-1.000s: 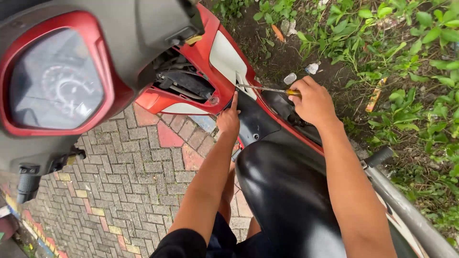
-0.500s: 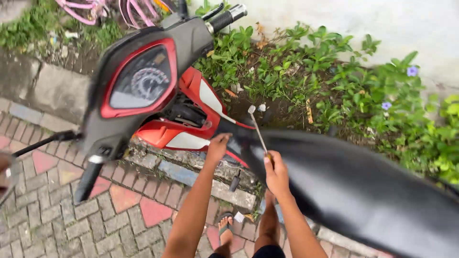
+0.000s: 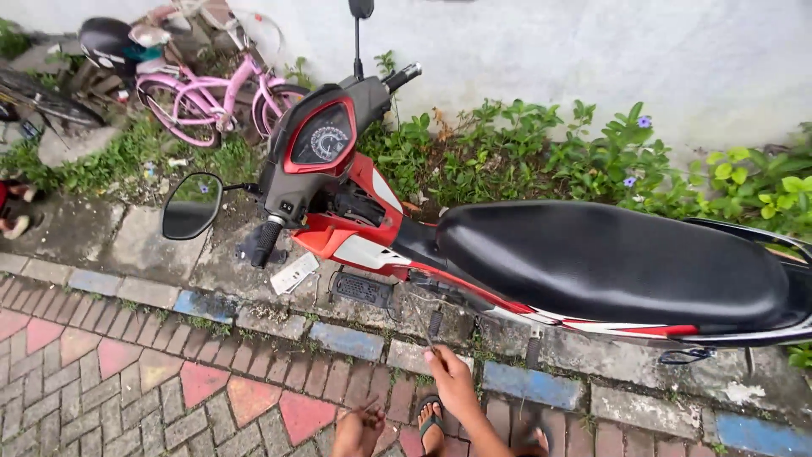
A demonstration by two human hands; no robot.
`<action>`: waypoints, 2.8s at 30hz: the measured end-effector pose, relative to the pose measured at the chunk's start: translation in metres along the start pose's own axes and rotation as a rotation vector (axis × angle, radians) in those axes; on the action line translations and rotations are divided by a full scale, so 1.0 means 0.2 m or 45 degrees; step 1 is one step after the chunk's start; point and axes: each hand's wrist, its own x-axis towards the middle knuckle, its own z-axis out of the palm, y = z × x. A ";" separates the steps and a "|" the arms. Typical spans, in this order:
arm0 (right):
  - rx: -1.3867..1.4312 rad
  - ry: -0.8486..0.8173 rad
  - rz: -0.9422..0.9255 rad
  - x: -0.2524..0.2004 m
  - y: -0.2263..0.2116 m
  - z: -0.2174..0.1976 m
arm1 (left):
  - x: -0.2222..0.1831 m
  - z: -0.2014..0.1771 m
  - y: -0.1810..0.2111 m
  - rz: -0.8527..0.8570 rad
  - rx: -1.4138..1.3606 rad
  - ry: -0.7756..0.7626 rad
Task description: Removing a plastic side fairing from a motorcycle using a screwdriver to release fasteners
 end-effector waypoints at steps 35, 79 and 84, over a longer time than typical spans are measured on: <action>-0.482 0.376 0.022 -1.03 -0.61 -3.88 | -1.11 3.17 -2.79 0.757 1.772 -0.841; -0.682 -0.759 -0.662 0.56 -1.08 -4.77 | -1.26 4.35 -3.41 0.504 -0.887 -0.424; -0.720 -1.016 -0.686 0.67 -1.13 -4.57 | -0.86 4.23 -3.42 0.606 -1.032 -0.226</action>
